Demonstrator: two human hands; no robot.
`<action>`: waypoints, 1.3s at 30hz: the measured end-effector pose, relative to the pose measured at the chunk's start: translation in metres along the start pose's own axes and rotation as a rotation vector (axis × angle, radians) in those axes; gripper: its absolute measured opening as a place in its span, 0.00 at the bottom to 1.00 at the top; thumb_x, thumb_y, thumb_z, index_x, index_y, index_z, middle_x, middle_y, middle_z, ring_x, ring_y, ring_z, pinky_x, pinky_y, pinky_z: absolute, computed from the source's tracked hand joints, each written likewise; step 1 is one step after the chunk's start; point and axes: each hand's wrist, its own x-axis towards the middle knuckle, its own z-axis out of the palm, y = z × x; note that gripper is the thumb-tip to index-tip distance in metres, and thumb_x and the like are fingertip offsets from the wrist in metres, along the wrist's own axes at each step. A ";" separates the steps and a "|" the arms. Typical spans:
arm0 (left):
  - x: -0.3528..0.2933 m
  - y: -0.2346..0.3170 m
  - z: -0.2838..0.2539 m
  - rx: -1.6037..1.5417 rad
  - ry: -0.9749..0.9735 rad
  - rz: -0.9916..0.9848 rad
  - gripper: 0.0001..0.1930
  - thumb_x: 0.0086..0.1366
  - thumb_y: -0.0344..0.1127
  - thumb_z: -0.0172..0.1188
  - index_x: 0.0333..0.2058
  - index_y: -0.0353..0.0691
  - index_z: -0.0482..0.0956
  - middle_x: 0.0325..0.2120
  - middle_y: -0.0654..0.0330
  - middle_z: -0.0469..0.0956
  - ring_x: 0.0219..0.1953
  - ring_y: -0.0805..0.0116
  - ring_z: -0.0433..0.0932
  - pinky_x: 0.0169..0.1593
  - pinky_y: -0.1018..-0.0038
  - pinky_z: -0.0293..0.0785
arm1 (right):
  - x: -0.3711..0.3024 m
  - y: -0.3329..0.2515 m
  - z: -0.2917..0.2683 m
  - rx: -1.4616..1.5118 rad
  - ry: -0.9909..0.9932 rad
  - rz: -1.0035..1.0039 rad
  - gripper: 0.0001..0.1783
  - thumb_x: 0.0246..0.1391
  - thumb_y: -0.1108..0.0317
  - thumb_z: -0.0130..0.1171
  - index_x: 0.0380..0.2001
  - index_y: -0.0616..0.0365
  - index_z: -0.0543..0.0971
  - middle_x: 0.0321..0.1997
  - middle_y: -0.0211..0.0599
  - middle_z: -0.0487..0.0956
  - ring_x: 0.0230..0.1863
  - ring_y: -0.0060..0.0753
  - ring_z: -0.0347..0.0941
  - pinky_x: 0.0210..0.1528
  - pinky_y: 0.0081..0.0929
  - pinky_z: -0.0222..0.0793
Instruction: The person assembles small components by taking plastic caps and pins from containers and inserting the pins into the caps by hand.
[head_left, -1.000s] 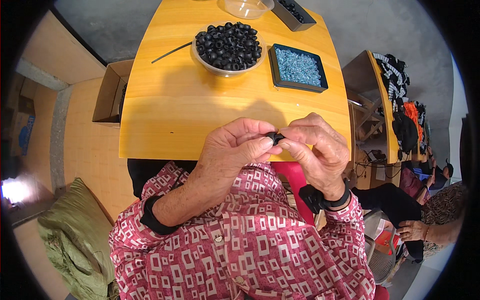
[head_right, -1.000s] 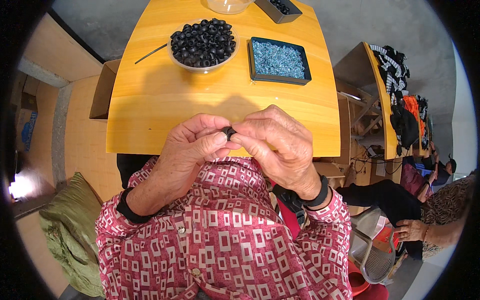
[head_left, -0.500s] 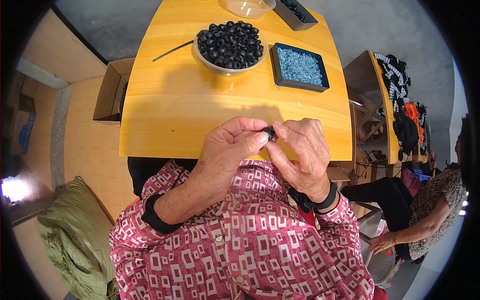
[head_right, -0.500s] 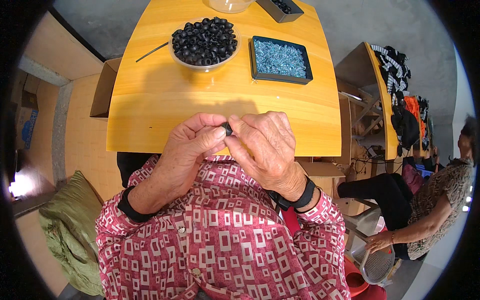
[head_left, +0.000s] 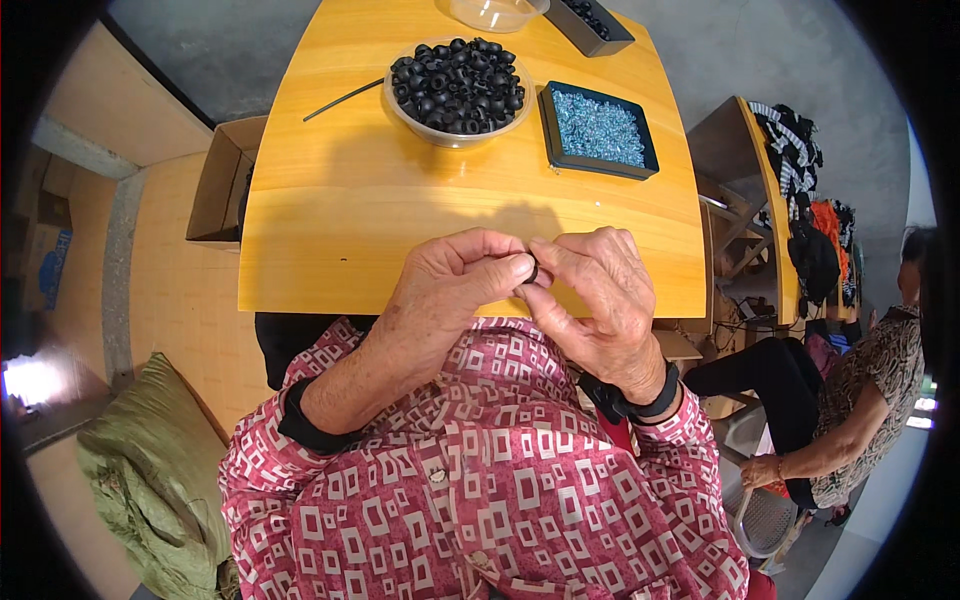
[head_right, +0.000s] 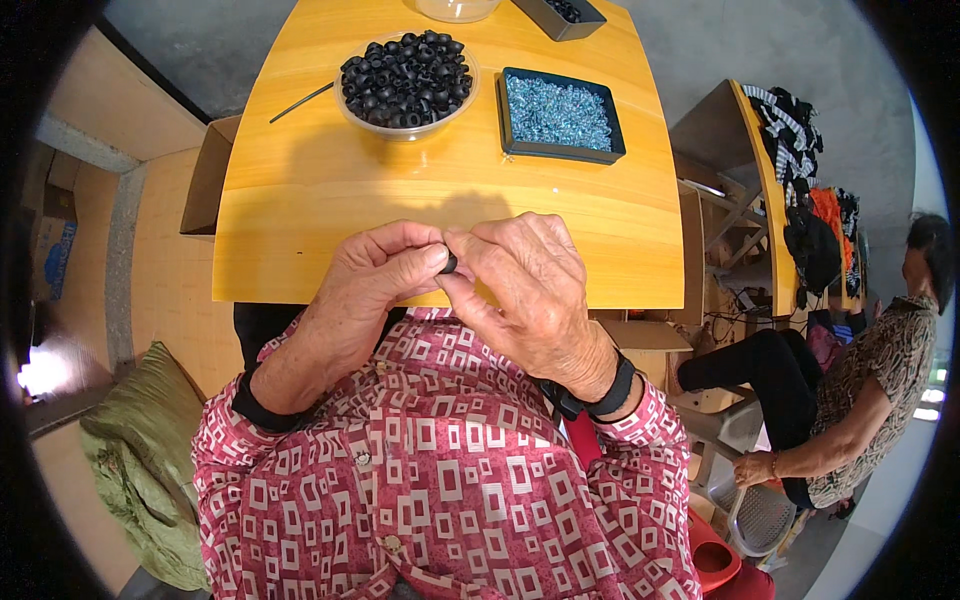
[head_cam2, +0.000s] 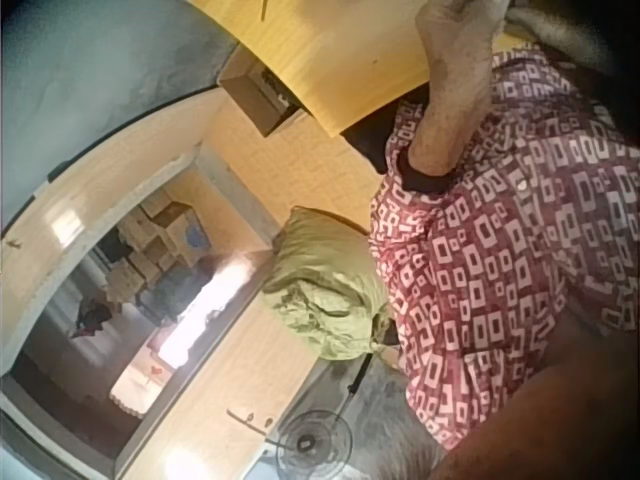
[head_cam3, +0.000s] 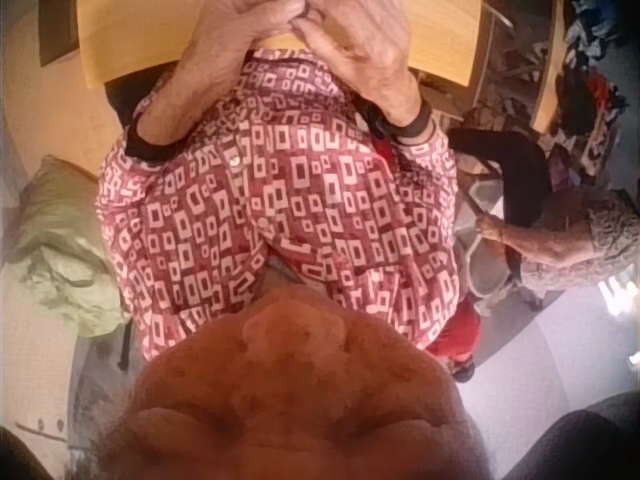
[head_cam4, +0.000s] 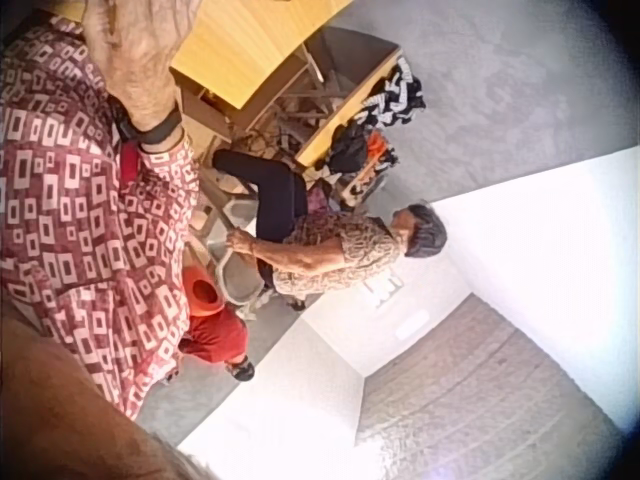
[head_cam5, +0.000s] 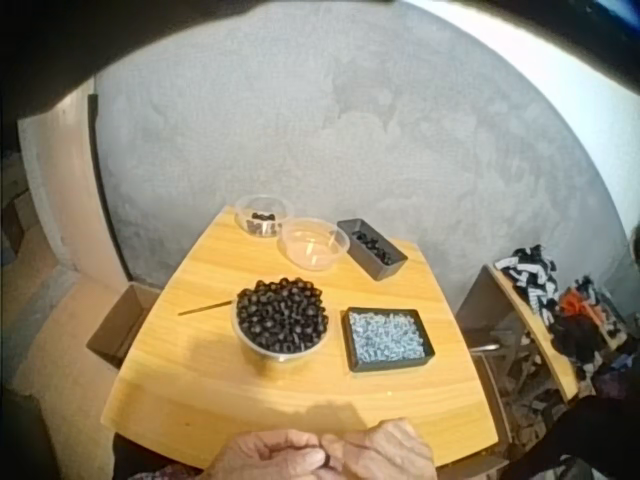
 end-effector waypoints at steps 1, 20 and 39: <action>0.001 -0.001 -0.001 0.001 0.000 0.000 0.08 0.65 0.32 0.58 0.40 0.36 0.79 0.35 0.62 0.80 0.39 0.77 0.77 0.46 0.80 0.72 | 0.000 0.000 0.000 0.023 -0.007 0.023 0.18 0.36 0.76 0.69 0.36 0.61 0.79 0.30 0.36 0.76 0.30 0.35 0.72 0.32 0.30 0.64; 0.002 -0.012 0.002 -0.076 0.040 -0.017 0.08 0.65 0.31 0.58 0.40 0.35 0.77 0.36 0.62 0.78 0.41 0.71 0.78 0.52 0.72 0.75 | -0.003 0.011 -0.002 0.381 -0.054 0.275 0.06 0.47 0.78 0.64 0.31 0.64 0.80 0.33 0.40 0.78 0.34 0.33 0.76 0.35 0.26 0.72; 0.002 -0.009 0.000 -0.054 -0.048 -0.036 0.09 0.65 0.33 0.58 0.41 0.36 0.78 0.37 0.61 0.80 0.40 0.71 0.80 0.49 0.75 0.75 | 0.002 0.026 -0.011 0.566 -0.175 0.288 0.09 0.50 0.75 0.63 0.36 0.63 0.81 0.31 0.39 0.78 0.34 0.32 0.75 0.37 0.25 0.71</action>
